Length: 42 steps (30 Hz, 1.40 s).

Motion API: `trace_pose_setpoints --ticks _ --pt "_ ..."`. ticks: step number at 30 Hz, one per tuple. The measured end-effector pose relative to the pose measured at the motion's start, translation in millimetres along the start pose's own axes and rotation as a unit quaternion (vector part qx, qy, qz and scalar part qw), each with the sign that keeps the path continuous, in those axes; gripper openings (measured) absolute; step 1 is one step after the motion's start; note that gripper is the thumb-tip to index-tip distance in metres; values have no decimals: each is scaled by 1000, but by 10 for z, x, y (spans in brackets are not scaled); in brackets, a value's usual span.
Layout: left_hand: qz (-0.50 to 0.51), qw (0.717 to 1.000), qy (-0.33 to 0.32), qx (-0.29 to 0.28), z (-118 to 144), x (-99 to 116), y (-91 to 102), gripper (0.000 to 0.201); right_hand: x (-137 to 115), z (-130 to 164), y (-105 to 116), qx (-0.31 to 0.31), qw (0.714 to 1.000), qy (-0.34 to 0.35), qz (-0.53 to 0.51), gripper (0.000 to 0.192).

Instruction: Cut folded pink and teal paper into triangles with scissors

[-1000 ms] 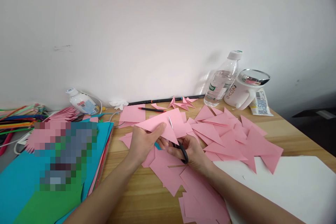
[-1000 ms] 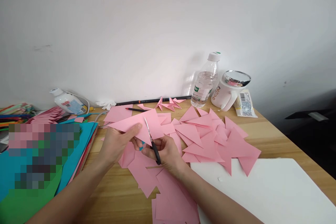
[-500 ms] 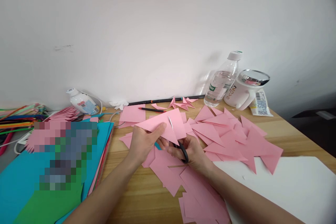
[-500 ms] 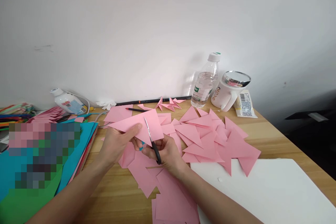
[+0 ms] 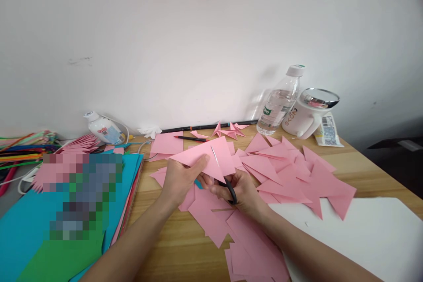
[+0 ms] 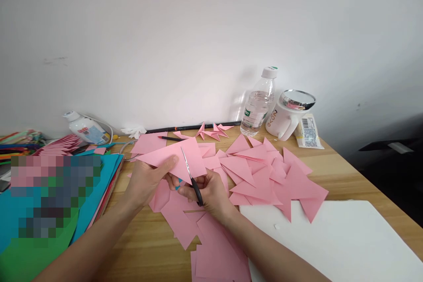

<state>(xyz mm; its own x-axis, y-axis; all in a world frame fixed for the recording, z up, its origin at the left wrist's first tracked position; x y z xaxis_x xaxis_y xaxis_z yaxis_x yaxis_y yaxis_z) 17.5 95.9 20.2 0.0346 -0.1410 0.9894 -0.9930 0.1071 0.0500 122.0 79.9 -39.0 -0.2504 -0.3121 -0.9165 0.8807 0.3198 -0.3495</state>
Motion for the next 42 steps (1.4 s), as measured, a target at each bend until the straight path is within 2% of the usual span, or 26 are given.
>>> trace_pose_setpoints --ticks 9,15,23,32,39,42 --pt "-9 999 -32 12 -5 11 56 32 64 -33 7 3 999 -30 24 28" --pt "-25 999 -23 -14 11 -13 -5 35 -67 -3 -72 -14 1000 -9 8 33" --pt "-10 1000 -8 -22 25 4 -45 30 -72 16 -16 31 998 -2 48 27" --pt "-4 1000 -25 -18 24 20 -40 30 32 -6 31 24 999 -21 25 26" --pt "-11 1000 -19 -11 26 27 -40 29 39 -8 48 39 997 -37 56 31" --pt "-10 1000 -13 -4 20 -19 -18 27 49 -11 70 49 997 -47 29 31"
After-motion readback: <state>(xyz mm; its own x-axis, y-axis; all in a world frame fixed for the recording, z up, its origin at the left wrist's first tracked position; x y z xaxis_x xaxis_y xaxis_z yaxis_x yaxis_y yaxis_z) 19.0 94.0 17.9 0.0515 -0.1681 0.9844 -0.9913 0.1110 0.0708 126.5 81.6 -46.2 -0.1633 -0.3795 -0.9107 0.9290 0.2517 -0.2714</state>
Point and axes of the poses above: each hand's wrist, its own z-axis away from the middle knuckle, its own y-axis out of the back of the hand, x = y × z, the point moved 8 cm from there along -z, towards the middle knuckle, and after that the axes turned 11 degrees about -y, right-handed, at the moved point
